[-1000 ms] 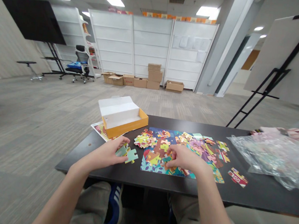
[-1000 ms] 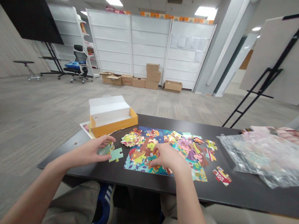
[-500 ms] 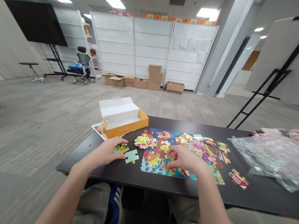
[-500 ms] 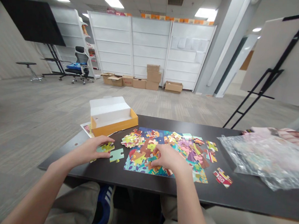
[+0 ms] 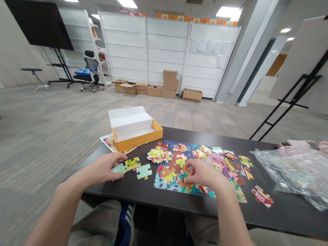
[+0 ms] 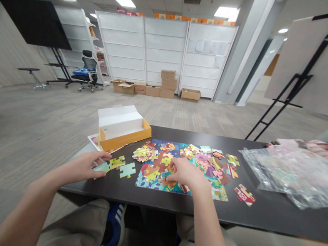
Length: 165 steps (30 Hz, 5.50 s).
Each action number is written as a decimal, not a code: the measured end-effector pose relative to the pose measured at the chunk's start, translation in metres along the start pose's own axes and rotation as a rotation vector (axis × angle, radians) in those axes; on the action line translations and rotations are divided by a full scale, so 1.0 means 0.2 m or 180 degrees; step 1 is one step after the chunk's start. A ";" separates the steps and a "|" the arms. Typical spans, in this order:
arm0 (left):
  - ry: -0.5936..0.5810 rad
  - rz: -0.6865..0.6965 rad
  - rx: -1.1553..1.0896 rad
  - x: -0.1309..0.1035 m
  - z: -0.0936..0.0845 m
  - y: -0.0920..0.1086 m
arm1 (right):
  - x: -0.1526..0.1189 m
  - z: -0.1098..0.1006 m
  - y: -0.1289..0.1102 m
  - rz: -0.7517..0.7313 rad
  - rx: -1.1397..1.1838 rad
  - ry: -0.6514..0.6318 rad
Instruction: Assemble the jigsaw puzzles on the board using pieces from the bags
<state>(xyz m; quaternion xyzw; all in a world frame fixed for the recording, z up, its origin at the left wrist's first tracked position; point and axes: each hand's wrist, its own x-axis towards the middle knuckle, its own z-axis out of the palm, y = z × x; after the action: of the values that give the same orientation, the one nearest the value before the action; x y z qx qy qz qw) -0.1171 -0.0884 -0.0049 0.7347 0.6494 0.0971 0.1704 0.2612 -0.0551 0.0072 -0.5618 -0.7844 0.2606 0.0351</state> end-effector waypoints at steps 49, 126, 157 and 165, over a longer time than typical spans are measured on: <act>0.0100 0.0452 0.0421 0.38 0.19 0.56 | -0.04 0.02 0.07 -0.0122 0.0353 0.0129; 0.0762 0.1537 -0.2653 0.26 0.26 0.86 | 0.10 0.00 -0.04 -0.0336 0.4081 0.1064; -0.0641 -0.0434 -0.6661 0.34 0.34 0.98 | 0.24 0.14 -0.02 -0.0388 0.2663 0.1986; -0.0361 -0.0508 -0.6528 0.36 0.35 0.98 | 0.23 0.12 0.00 -0.0364 0.2665 0.1981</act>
<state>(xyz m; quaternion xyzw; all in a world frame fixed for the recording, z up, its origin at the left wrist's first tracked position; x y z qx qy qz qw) 0.0990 -0.0456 -0.0019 0.1943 0.2922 0.5582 0.7518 0.2366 -0.0223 -0.0244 -0.5067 -0.5950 0.3702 0.5022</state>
